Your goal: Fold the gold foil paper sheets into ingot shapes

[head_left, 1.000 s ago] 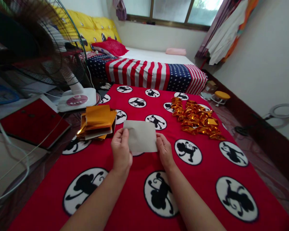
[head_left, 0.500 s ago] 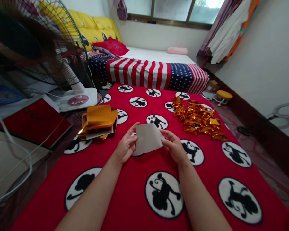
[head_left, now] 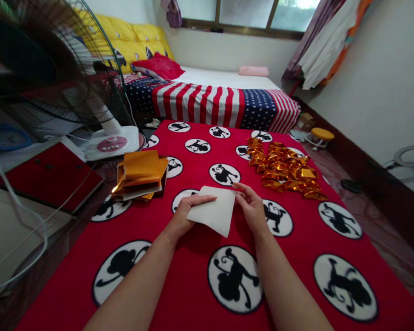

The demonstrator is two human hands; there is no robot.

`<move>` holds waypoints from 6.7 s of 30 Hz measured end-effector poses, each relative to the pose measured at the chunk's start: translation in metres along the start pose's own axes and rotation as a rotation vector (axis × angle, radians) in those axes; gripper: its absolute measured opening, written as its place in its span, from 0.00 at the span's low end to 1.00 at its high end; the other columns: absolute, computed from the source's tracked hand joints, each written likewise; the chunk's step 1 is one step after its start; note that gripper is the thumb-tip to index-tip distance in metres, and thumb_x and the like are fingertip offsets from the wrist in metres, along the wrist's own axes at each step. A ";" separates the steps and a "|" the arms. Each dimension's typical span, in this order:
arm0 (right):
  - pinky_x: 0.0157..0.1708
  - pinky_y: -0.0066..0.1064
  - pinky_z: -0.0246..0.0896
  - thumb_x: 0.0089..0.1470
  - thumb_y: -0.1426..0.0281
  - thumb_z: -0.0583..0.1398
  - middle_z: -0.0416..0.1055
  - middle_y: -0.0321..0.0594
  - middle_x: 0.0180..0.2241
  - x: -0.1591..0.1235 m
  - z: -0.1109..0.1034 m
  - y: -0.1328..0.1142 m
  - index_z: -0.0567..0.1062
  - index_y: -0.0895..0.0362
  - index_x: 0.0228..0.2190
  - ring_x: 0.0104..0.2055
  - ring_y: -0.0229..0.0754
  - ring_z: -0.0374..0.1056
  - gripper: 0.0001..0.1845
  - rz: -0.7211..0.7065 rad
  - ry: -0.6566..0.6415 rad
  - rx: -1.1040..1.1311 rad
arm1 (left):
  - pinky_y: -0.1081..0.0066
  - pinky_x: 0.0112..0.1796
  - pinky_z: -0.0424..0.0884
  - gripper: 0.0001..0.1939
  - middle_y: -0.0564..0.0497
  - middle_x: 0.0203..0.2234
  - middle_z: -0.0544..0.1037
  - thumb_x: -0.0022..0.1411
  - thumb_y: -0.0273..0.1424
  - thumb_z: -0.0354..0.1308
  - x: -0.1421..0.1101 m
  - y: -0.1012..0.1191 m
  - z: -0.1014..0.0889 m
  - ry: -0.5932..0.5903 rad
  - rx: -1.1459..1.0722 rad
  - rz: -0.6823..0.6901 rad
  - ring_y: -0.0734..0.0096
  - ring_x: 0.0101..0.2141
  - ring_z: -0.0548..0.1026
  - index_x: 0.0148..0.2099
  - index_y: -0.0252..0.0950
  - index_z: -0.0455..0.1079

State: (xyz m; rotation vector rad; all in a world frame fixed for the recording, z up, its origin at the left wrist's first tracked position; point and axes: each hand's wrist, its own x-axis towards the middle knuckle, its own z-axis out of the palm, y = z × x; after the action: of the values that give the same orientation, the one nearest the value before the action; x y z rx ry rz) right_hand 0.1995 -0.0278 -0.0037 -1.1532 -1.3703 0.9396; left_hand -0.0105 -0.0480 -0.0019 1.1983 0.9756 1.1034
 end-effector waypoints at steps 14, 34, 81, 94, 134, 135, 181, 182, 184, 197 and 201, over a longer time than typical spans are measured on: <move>0.52 0.43 0.64 0.51 0.80 0.59 0.78 0.40 0.42 -0.012 -0.001 0.002 0.79 0.50 0.39 0.54 0.46 0.66 0.17 -0.394 -0.343 -0.317 | 0.66 0.36 0.70 0.16 0.47 0.34 0.77 0.52 0.23 0.60 -0.001 -0.003 -0.011 0.011 0.731 0.295 0.62 0.35 0.75 0.41 0.42 0.80; 0.53 0.40 0.60 0.54 0.65 0.62 0.70 0.45 0.51 -0.023 0.007 -0.014 0.78 0.54 0.29 0.52 0.48 0.66 0.07 -0.206 -0.170 -0.409 | 0.65 0.47 0.68 0.06 0.48 0.39 0.81 0.60 0.34 0.60 -0.001 0.010 -0.017 -0.266 0.775 0.466 0.65 0.42 0.76 0.34 0.38 0.75; 0.25 0.29 0.60 0.48 0.61 0.62 0.72 0.36 0.22 -0.014 0.016 -0.002 0.74 0.56 0.31 0.24 0.40 0.67 0.11 0.200 0.007 -0.241 | 0.73 0.29 0.63 0.11 0.53 0.21 0.74 0.56 0.32 0.60 0.009 -0.004 -0.005 0.111 0.853 0.236 0.73 0.25 0.70 0.23 0.34 0.71; 0.28 0.29 0.58 0.50 0.65 0.59 0.73 0.36 0.24 -0.018 0.026 -0.004 0.71 0.54 0.28 0.25 0.40 0.69 0.05 0.074 0.133 -0.625 | 0.65 0.42 0.68 0.09 0.49 0.30 0.74 0.54 0.29 0.60 0.007 -0.010 -0.005 0.345 1.086 0.282 0.63 0.37 0.70 0.24 0.37 0.66; 0.31 0.31 0.60 0.53 0.68 0.58 0.76 0.39 0.30 -0.024 0.028 -0.006 0.77 0.54 0.31 0.30 0.42 0.70 0.08 0.036 0.089 -0.704 | 0.64 0.37 0.66 0.13 0.47 0.28 0.70 0.58 0.30 0.55 0.004 0.000 0.001 0.419 1.337 0.205 0.61 0.36 0.68 0.22 0.39 0.61; 0.31 0.31 0.60 0.53 0.68 0.58 0.76 0.39 0.30 -0.024 0.028 -0.006 0.77 0.54 0.31 0.30 0.42 0.70 0.08 0.036 0.090 -0.703 | 0.64 0.37 0.65 0.13 0.47 0.28 0.70 0.58 0.30 0.55 0.004 0.000 0.001 0.421 1.332 0.205 0.61 0.36 0.68 0.21 0.39 0.61; 0.31 0.28 0.59 0.52 0.69 0.58 0.75 0.37 0.29 -0.024 0.030 -0.005 0.78 0.56 0.31 0.30 0.39 0.70 0.07 0.038 0.124 -0.723 | 0.65 0.39 0.66 0.13 0.48 0.29 0.71 0.59 0.33 0.55 0.004 0.003 0.003 0.408 1.382 0.138 0.61 0.38 0.68 0.22 0.38 0.63; 0.31 0.28 0.59 0.52 0.69 0.58 0.75 0.37 0.29 -0.024 0.030 -0.005 0.78 0.56 0.31 0.30 0.39 0.70 0.07 0.037 0.124 -0.725 | 0.65 0.39 0.66 0.13 0.48 0.29 0.71 0.59 0.33 0.55 0.004 0.003 0.003 0.409 1.380 0.139 0.61 0.38 0.68 0.22 0.38 0.63; 0.31 0.28 0.59 0.52 0.70 0.58 0.75 0.37 0.29 -0.024 0.030 -0.004 0.77 0.56 0.31 0.29 0.39 0.70 0.07 0.030 0.123 -0.731 | 0.65 0.39 0.66 0.13 0.48 0.30 0.71 0.59 0.33 0.55 0.004 0.002 0.002 0.410 1.375 0.137 0.62 0.38 0.68 0.23 0.38 0.63; 0.31 0.28 0.57 0.53 0.68 0.57 0.75 0.38 0.30 -0.023 0.031 -0.007 0.77 0.55 0.31 0.30 0.39 0.69 0.08 0.038 0.093 -0.790 | 0.64 0.39 0.65 0.12 0.48 0.30 0.71 0.59 0.33 0.55 0.003 0.004 0.005 0.422 1.371 0.112 0.61 0.38 0.69 0.23 0.38 0.64; 0.31 0.28 0.57 0.54 0.68 0.57 0.74 0.37 0.30 -0.023 0.031 -0.008 0.77 0.55 0.31 0.30 0.39 0.70 0.08 0.045 0.081 -0.812 | 0.63 0.37 0.64 0.11 0.47 0.32 0.72 0.59 0.34 0.55 0.002 0.003 0.008 0.446 1.404 0.084 0.60 0.39 0.69 0.25 0.38 0.66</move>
State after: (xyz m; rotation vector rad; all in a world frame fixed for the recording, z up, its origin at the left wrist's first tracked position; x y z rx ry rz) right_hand 0.1668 -0.0501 -0.0050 -1.7985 -1.7194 0.3357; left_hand -0.0031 -0.0480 0.0017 2.1127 2.2321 0.6556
